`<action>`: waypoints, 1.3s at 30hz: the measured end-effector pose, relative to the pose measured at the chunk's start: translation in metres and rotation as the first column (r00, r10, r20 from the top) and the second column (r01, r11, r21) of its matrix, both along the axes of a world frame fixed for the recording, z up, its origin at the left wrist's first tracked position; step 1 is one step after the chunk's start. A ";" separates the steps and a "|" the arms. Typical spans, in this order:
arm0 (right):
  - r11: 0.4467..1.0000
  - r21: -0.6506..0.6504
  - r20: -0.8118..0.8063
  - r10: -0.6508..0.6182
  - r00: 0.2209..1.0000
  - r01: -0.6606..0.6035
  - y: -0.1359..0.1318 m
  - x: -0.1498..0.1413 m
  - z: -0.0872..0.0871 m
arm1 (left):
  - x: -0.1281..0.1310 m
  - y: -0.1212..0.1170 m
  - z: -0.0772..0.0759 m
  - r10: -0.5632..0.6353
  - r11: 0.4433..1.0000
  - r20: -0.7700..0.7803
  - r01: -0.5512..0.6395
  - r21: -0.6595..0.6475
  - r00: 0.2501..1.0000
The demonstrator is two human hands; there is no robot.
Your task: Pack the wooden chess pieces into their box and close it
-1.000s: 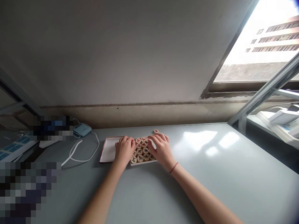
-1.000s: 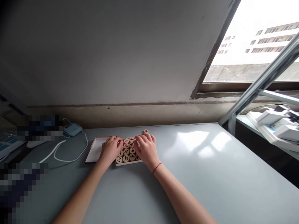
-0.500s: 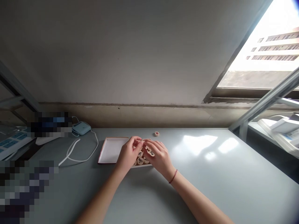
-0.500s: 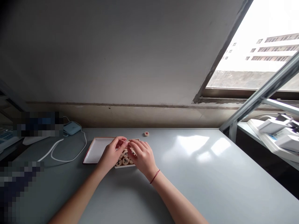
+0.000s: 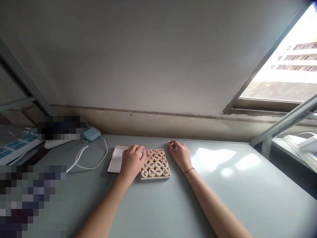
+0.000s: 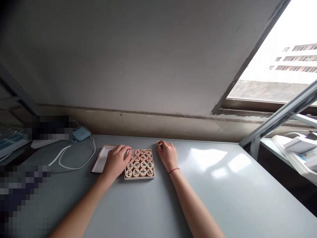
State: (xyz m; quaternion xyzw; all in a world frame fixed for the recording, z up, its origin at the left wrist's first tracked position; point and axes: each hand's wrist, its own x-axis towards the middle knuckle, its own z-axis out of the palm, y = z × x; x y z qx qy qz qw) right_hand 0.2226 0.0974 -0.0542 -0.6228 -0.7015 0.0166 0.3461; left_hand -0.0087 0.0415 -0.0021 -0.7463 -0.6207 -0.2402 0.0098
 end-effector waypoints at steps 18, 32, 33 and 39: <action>0.999 -0.033 0.035 0.032 0.999 -0.030 0.002 -0.002 0.001 | -0.004 0.014 -0.009 0.082 0.977 0.094 -0.062 -0.203 0.992; 0.994 -0.105 -0.430 -0.010 0.903 -0.039 -0.042 -0.034 0.013 | 0.038 0.009 0.011 0.118 0.957 -0.191 -0.163 -0.241 0.974; 0.990 -0.134 -0.458 -0.026 0.888 -0.039 -0.044 -0.037 0.014 | 0.040 0.008 0.010 0.123 0.957 -0.185 -0.166 -0.236 0.975; 0.989 -0.141 -0.498 -0.028 0.867 -0.049 -0.044 -0.037 0.013 | 0.038 0.006 0.005 0.112 0.975 -0.069 -0.123 -0.182 0.991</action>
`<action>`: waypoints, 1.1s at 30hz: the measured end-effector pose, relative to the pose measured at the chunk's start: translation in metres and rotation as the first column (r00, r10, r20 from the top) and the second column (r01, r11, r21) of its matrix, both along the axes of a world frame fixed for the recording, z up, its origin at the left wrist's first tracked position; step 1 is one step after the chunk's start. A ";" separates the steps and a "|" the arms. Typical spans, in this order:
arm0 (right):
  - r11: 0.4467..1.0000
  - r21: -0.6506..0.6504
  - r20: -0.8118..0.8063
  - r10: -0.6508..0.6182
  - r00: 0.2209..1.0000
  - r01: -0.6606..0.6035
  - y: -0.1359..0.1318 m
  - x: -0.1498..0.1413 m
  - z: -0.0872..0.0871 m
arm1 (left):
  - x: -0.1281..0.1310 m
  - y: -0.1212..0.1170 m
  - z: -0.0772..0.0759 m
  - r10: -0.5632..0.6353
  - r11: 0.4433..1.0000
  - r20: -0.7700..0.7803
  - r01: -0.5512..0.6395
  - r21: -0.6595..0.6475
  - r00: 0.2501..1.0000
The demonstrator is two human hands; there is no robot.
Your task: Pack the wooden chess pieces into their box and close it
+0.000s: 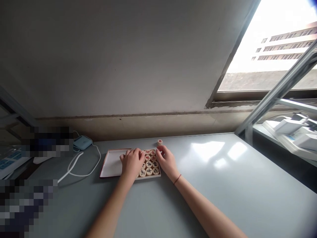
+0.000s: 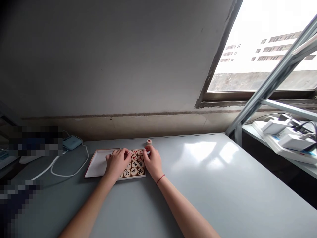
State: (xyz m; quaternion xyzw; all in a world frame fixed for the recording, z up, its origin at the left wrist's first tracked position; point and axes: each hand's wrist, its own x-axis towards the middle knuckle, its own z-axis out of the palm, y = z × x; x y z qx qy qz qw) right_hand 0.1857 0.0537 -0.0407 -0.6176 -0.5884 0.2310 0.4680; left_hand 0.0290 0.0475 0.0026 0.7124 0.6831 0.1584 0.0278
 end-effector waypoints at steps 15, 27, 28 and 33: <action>0.818 0.551 0.289 0.001 0.957 -0.167 -0.005 0.003 0.012 | 0.012 -0.021 0.009 -0.243 0.969 0.709 0.133 0.208 0.662; 0.974 0.188 0.403 -0.191 0.895 0.123 0.031 0.053 -0.020 | 0.003 -0.001 -0.017 -0.130 0.991 0.859 0.062 0.114 0.496; 0.978 0.174 0.414 -0.181 0.892 0.117 0.031 0.052 -0.019 | 0.003 -0.001 -0.017 -0.144 0.989 0.844 0.067 0.129 0.516; 0.950 0.311 0.297 -0.086 0.951 -0.011 0.014 0.032 0.002 | 0.002 -0.005 -0.017 -0.290 0.947 0.614 0.130 0.292 0.734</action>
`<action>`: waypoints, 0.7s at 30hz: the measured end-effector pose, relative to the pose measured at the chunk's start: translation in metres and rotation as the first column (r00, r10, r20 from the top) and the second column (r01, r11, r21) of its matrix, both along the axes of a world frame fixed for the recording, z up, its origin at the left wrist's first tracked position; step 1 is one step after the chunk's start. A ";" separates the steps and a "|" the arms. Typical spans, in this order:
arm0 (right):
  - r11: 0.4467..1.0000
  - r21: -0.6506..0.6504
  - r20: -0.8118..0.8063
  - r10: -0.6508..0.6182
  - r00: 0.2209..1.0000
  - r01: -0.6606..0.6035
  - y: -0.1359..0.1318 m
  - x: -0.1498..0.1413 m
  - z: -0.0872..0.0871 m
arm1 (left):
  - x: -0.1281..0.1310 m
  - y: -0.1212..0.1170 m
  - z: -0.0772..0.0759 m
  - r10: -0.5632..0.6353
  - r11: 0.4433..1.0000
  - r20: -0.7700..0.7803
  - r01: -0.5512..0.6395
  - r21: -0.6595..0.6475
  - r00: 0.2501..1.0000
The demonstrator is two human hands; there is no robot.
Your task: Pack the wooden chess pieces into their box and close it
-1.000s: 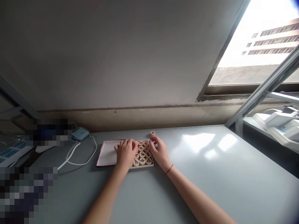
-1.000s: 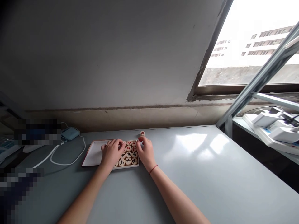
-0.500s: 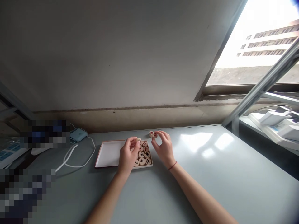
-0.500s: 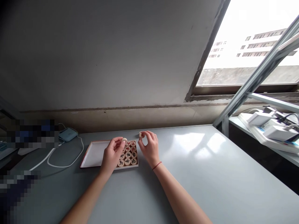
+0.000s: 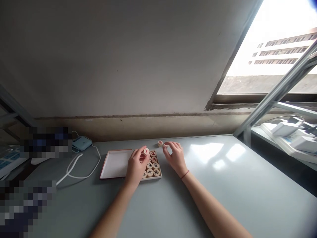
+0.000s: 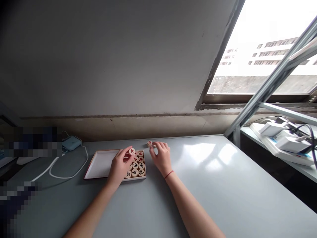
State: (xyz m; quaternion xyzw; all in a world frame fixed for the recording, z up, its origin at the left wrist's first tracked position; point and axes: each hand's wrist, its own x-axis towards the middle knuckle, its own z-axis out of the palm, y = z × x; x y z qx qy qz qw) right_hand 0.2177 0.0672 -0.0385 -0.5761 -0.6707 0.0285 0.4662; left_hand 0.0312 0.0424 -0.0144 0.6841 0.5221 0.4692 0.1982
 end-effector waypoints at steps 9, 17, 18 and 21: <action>0.957 0.016 -0.182 0.287 0.940 -0.289 -0.026 -0.039 0.017 | 0.003 -0.007 0.002 -0.035 0.963 -0.321 0.117 0.242 0.947; 0.991 -0.046 0.008 -0.128 0.992 0.128 0.021 0.020 -0.019 | 0.003 -0.007 0.002 -0.030 0.964 -0.353 0.121 0.238 0.935; 0.986 -0.084 0.046 -0.139 0.989 0.143 0.023 0.022 -0.022 | 0.003 -0.007 0.002 -0.033 0.965 -0.349 0.120 0.232 0.936; 0.970 -0.166 0.149 -0.150 0.977 0.175 0.024 0.022 -0.026 | 0.004 -0.007 0.002 -0.032 0.973 -0.346 0.108 0.204 0.938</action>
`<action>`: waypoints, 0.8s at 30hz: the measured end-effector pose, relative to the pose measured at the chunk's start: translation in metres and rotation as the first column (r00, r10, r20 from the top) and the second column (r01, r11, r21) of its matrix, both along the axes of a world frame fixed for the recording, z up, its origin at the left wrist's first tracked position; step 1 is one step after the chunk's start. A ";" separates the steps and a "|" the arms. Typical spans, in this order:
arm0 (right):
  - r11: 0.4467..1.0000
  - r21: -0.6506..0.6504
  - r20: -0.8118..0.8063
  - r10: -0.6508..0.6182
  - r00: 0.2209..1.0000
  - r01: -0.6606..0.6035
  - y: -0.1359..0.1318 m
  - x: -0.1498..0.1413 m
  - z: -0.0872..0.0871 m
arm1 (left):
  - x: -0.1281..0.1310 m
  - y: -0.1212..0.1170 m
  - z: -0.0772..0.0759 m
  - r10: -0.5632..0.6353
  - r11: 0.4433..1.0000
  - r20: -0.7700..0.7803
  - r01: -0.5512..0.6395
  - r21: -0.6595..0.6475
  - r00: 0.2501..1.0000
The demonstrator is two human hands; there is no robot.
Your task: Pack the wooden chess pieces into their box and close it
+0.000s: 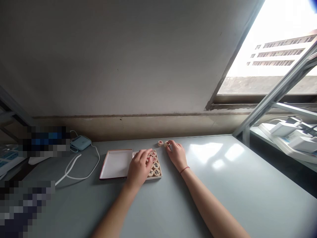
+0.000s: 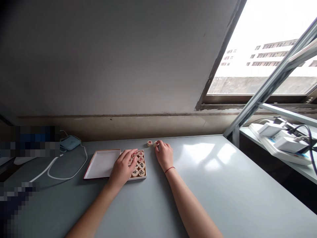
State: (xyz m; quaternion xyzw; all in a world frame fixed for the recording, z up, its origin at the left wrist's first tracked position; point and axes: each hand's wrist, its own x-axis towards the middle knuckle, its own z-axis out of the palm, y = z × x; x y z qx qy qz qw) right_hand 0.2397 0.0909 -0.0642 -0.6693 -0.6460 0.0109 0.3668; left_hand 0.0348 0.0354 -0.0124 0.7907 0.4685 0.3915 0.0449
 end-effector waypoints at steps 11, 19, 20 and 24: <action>0.999 -0.038 0.061 0.015 0.998 -0.013 -0.002 -0.004 0.004 | -0.002 0.003 0.000 0.034 0.997 -0.001 -0.034 -0.074 0.999; 1.000 -0.026 0.089 -0.002 0.996 0.005 0.003 -0.004 0.003 | -0.002 0.003 -0.001 0.048 0.995 0.002 -0.048 -0.085 0.999; 1.000 -0.025 0.091 -0.007 0.996 0.010 0.003 -0.004 0.003 | -0.002 0.004 -0.001 0.049 0.995 0.001 -0.049 -0.085 0.999; 1.000 -0.021 0.093 -0.009 0.996 0.011 0.004 -0.004 0.004 | -0.001 0.004 -0.001 0.054 0.995 0.000 -0.054 -0.080 0.999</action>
